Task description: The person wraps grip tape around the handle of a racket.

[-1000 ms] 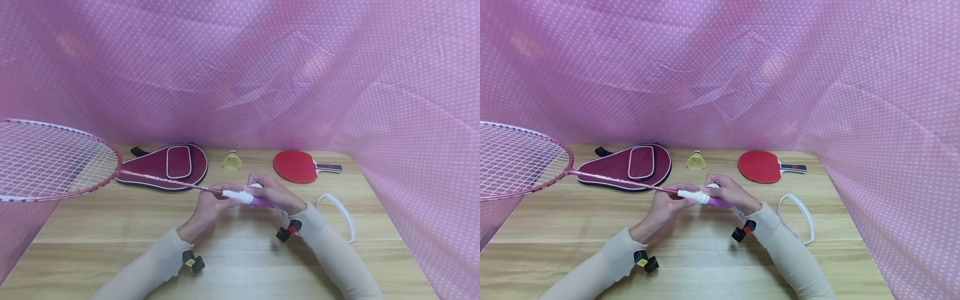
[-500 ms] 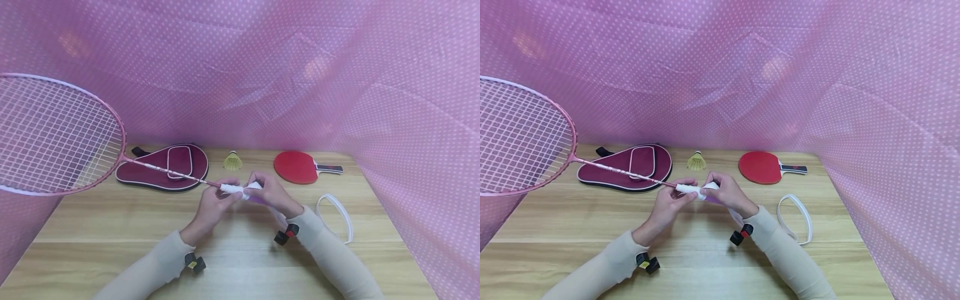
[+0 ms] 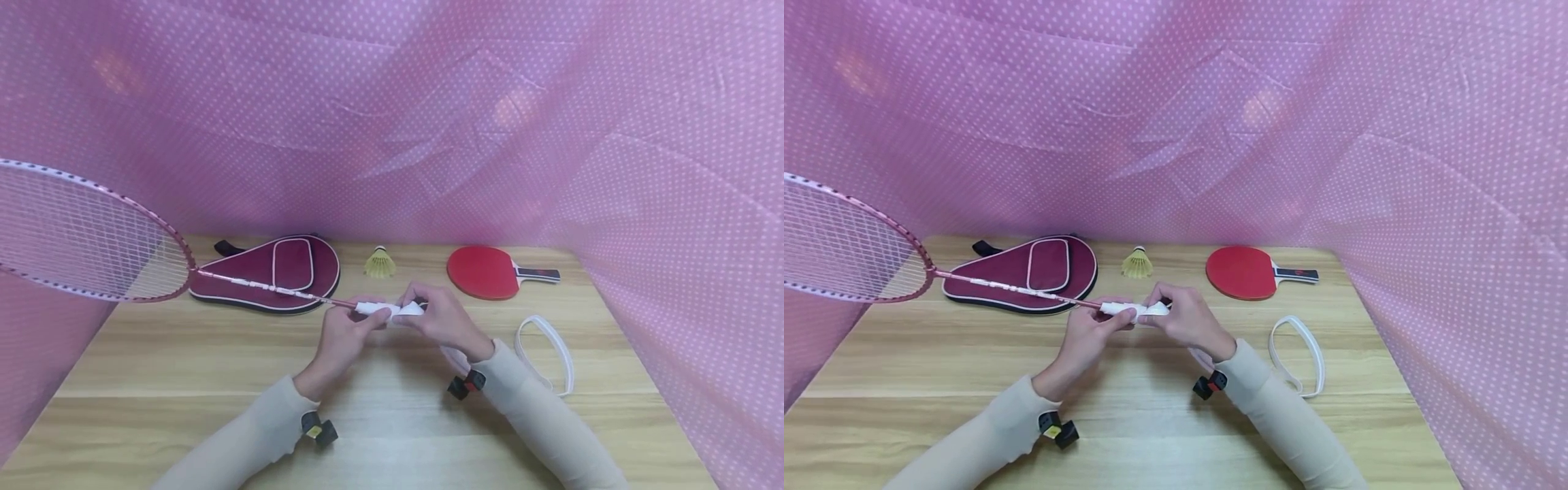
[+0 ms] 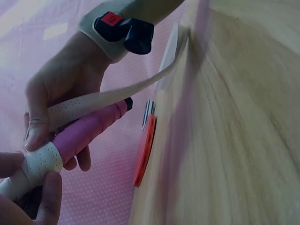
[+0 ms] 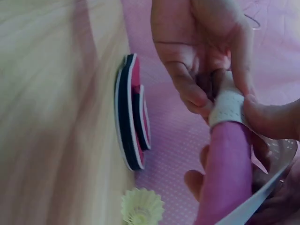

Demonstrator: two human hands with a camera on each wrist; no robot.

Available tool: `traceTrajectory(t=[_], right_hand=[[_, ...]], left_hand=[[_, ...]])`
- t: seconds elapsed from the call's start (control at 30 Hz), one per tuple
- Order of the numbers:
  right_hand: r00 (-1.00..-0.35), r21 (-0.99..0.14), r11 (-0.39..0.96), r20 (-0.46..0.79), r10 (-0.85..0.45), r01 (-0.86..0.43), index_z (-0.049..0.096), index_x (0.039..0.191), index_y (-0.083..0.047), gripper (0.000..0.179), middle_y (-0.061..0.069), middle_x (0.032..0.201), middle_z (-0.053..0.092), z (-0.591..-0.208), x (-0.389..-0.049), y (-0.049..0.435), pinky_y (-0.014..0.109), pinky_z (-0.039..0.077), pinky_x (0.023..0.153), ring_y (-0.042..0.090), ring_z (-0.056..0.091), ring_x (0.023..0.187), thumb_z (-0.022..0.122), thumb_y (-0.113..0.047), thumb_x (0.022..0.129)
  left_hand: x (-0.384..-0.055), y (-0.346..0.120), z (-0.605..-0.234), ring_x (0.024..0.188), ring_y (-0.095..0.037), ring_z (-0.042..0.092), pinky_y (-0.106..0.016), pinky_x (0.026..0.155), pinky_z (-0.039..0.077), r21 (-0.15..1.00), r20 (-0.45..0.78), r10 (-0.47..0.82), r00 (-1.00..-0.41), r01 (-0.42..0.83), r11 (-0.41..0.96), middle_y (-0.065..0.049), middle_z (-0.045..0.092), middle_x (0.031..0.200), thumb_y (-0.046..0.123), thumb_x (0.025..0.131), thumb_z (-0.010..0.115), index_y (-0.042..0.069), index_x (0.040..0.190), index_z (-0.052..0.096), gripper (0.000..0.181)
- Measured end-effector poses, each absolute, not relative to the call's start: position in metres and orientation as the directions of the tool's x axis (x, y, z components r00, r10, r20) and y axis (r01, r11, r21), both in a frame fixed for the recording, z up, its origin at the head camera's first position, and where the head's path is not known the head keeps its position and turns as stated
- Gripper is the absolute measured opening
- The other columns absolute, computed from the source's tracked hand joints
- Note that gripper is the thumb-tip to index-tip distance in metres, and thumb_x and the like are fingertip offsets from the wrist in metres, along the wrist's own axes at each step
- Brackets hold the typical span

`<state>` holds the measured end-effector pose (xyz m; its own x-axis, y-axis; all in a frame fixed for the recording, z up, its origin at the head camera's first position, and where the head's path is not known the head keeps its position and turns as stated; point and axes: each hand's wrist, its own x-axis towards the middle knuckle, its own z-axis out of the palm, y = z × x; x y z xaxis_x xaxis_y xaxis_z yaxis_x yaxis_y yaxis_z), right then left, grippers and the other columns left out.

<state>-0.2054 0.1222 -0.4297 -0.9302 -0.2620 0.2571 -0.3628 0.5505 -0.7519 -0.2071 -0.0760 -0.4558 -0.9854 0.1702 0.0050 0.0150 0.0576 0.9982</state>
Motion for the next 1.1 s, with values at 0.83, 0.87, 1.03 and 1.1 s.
traceTrajectory(t=[0.83, 0.87, 1.03, 1.1], right_hand=[[-0.940, -0.720, 0.665, -0.050, -0.338, -0.201, 0.076, 0.085, -0.025, 0.004, -0.008, 0.077, 0.072, -0.421, -0.211, 0.221, 0.024, 0.049, 0.069, 0.014, 0.057, 0.077, 0.079, -0.025, 0.088], [-0.937, -0.740, 0.644, -0.054, -0.344, -0.194, 0.075, 0.086, -0.022, 0.004, -0.006, 0.077, 0.072, -0.421, -0.211, 0.225, 0.024, 0.048, 0.068, 0.014, 0.057, 0.076, 0.077, -0.024, 0.089], [-0.917, -0.820, 0.553, -0.096, -0.387, -0.148, 0.068, 0.087, -0.014, 0.009, 0.002, 0.081, 0.068, -0.426, -0.211, 0.237, 0.025, 0.049, 0.069, 0.018, 0.056, 0.081, 0.071, -0.020, 0.093], [-0.906, -0.837, 0.530, -0.113, -0.408, -0.135, 0.065, 0.089, -0.011, 0.011, 0.002, 0.082, 0.066, -0.429, -0.211, 0.241, 0.024, 0.049, 0.069, 0.017, 0.056, 0.081, 0.069, -0.020, 0.095]], left_hand=[[-0.185, 0.000, -0.476, 0.090, -0.014, 0.068, -0.029, 0.081, 0.058, 0.993, -0.019, 0.257, -0.966, -0.049, -0.108, -0.008, 0.077, 0.107, 0.013, 0.084, 0.081, 0.012, 0.109, 0.077, 0.025], [-0.184, 0.001, -0.474, 0.089, -0.016, 0.068, -0.030, 0.080, 0.059, 0.991, -0.025, 0.271, -0.962, -0.059, -0.117, -0.007, 0.077, 0.108, 0.012, 0.084, 0.081, 0.013, 0.109, 0.077, 0.026], [-0.181, 0.006, -0.470, 0.081, -0.017, 0.067, -0.032, 0.075, 0.059, 0.984, -0.045, 0.336, -0.941, -0.099, -0.146, -0.007, 0.076, 0.107, 0.009, 0.085, 0.079, 0.015, 0.112, 0.076, 0.028], [-0.180, 0.008, -0.470, 0.087, -0.014, 0.067, -0.029, 0.078, 0.058, 0.986, -0.028, 0.353, -0.935, -0.083, -0.141, -0.006, 0.076, 0.110, 0.008, 0.085, 0.079, 0.015, 0.113, 0.076, 0.029]])
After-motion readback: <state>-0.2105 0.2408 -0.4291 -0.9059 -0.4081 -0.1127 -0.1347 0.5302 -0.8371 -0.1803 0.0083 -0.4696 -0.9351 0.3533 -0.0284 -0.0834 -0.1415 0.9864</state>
